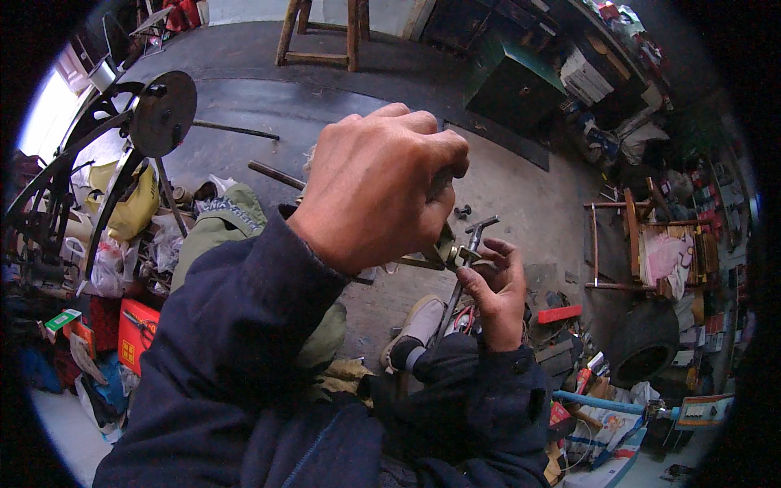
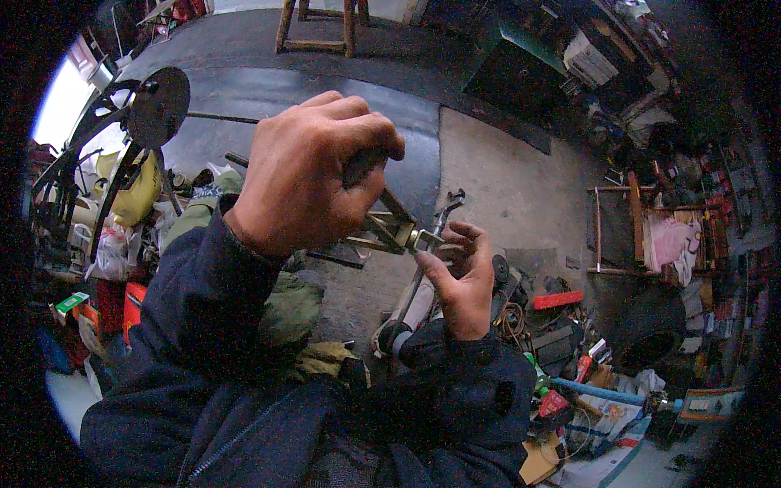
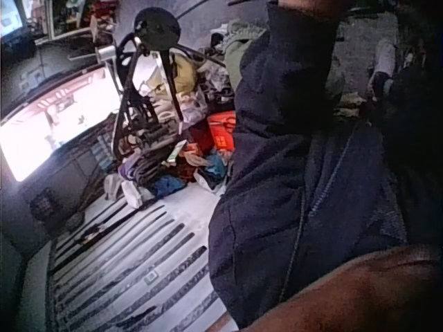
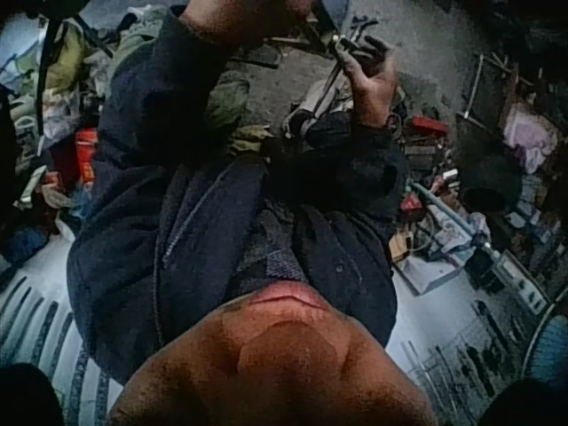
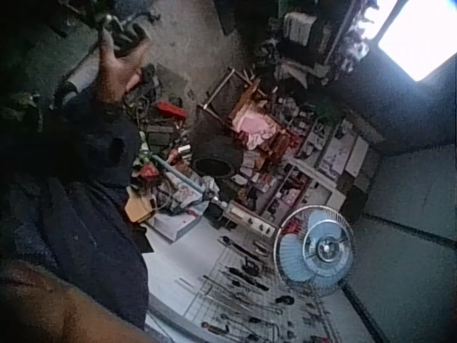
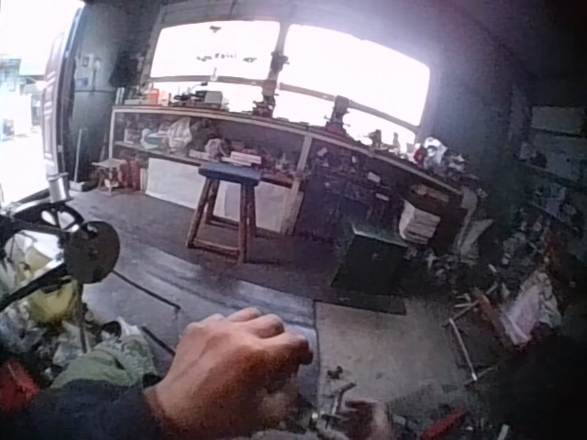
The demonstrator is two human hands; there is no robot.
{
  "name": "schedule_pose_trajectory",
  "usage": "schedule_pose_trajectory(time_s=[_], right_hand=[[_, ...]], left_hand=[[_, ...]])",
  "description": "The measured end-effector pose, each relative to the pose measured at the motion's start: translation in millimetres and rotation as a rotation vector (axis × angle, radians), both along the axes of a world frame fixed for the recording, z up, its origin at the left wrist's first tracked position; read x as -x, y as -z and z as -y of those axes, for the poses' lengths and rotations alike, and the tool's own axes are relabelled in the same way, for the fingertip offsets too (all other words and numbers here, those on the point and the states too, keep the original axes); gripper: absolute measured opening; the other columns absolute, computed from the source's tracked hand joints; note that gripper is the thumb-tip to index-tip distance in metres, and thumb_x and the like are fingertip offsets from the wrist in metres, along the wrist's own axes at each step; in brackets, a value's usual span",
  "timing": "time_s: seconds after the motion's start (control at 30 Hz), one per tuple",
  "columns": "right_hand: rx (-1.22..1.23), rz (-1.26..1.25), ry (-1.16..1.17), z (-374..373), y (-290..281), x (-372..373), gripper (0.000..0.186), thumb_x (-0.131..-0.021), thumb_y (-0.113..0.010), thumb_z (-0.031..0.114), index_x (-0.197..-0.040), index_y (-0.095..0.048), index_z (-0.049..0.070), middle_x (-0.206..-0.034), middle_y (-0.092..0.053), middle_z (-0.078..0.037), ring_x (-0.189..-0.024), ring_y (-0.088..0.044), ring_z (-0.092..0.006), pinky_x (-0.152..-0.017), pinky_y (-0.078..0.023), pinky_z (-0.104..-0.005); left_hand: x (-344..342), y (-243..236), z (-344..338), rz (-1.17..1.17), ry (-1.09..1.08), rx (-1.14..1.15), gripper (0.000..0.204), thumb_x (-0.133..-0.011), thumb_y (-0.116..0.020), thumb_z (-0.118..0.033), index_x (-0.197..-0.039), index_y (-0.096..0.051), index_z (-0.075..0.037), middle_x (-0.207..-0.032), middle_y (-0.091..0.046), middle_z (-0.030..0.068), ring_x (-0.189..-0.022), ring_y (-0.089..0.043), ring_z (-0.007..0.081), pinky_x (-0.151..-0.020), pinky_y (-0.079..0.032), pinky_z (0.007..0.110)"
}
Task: The person uses a small metal tool to work on a brass-colored component, then handles a beige corduroy jacket and manipulates its zipper. The person continues to adjust the zipper pull and jacket fabric.
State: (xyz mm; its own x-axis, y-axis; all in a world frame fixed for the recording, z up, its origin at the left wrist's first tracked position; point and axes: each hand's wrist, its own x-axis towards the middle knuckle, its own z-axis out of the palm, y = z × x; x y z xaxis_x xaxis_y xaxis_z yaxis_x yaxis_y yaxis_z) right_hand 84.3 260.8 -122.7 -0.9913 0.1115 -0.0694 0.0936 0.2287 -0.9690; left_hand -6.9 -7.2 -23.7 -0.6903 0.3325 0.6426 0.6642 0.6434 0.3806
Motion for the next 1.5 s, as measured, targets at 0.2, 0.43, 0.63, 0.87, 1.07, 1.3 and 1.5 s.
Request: schedule_pose_trajectory(time_s=[0.2,0.43,0.63,0.87,1.07,1.3,1.5], right_hand=[[0.321,0.253,-0.245,-1.0,-10.6,2.4,0.075,-0.102,-0.083,0.018,-0.168,-0.048,0.004,-0.133,-0.08,-0.019,-0.093,-0.074,-0.014,-0.078,-0.06,-0.0281],[0.458,0.351,-0.264,-0.4,-23.6,1.4,0.071,-0.101,-0.076,0.005,-0.167,-0.048,0.006,-0.135,-0.079,-0.024,-0.066,-0.068,-0.0111,-0.058,-0.057,-0.0252],[0.354,0.168,-0.193,6.6,-3.6,-3.7,0.07,-0.1,-0.07,-0.005,-0.166,-0.049,0.006,-0.132,-0.079,-0.019,-0.072,-0.075,-0.0169,-0.067,-0.063,-0.0306],[0.352,0.103,-0.142,0.0,5.8,-4.2,0.074,-0.095,-0.065,-0.003,-0.168,-0.053,0.005,-0.142,-0.075,-0.019,-0.1,-0.084,-0.0318,-0.095,-0.069,-0.0449],[0.447,0.134,-0.204,-8.0,0.0,-4.1,0.079,-0.086,-0.062,0.006,-0.165,-0.055,0.0,-0.157,-0.066,-0.025,-0.126,-0.078,-0.0395,-0.113,-0.063,-0.0519],[0.474,-0.007,-0.344,-12.6,1.2,5.0,0.059,-0.09,-0.051,0.002,-0.144,-0.075,-0.007,-0.177,-0.049,-0.025,-0.155,-0.058,-0.0382,-0.133,-0.042,-0.0506],[0.516,0.028,-0.266,-11.3,0.2,1.5,0.044,-0.114,-0.058,0.026,-0.134,-0.078,-0.007,-0.173,-0.054,-0.025,-0.149,-0.063,-0.0341,-0.128,-0.047,-0.0471]], left_hand=[[-1.4,-1.2,-1.7,0.02,0.016,0.002,0.017,-0.084,-0.083,-0.019,-0.1,-0.086,-0.015,-0.1,-0.081,0.0082,-0.1,-0.078,0.0322,-0.081,-0.062,0.048],[-1.3,-0.6,-0.9,0.009,0.017,0.0,0.018,-0.083,-0.083,-0.019,-0.101,-0.086,-0.015,-0.1,-0.08,0.0085,-0.101,-0.078,0.0324,-0.081,-0.062,0.049],[-0.5,-0.6,-0.8,-0.002,0.021,0.001,0.019,-0.084,-0.084,-0.018,-0.102,-0.086,-0.015,-0.1,-0.081,0.0093,-0.1,-0.078,0.0325,-0.081,-0.062,0.048],[-0.8,-0.5,-0.1,0.013,0.013,0.01,0.019,-0.084,-0.085,-0.019,-0.103,-0.086,-0.015,-0.101,-0.081,0.0092,-0.101,-0.078,0.0323,-0.081,-0.062,0.048],[-0.5,-0.1,0.3,0.004,0.009,0.005,0.018,-0.084,-0.085,-0.019,-0.102,-0.086,-0.015,-0.099,-0.08,0.0087,-0.101,-0.077,0.0322,-0.081,-0.061,0.048],[-0.8,0.3,-0.6,0.007,0.023,0.001,0.018,-0.084,-0.084,-0.02,-0.101,-0.085,-0.015,-0.099,-0.08,0.008,-0.101,-0.077,0.0319,-0.081,-0.061,0.048],[-0.8,0.1,-2.1,0.012,0.022,0.0,0.016,-0.084,-0.084,-0.019,-0.099,-0.085,-0.015,-0.099,-0.08,0.0082,-0.101,-0.077,0.0323,-0.081,-0.061,0.048]])
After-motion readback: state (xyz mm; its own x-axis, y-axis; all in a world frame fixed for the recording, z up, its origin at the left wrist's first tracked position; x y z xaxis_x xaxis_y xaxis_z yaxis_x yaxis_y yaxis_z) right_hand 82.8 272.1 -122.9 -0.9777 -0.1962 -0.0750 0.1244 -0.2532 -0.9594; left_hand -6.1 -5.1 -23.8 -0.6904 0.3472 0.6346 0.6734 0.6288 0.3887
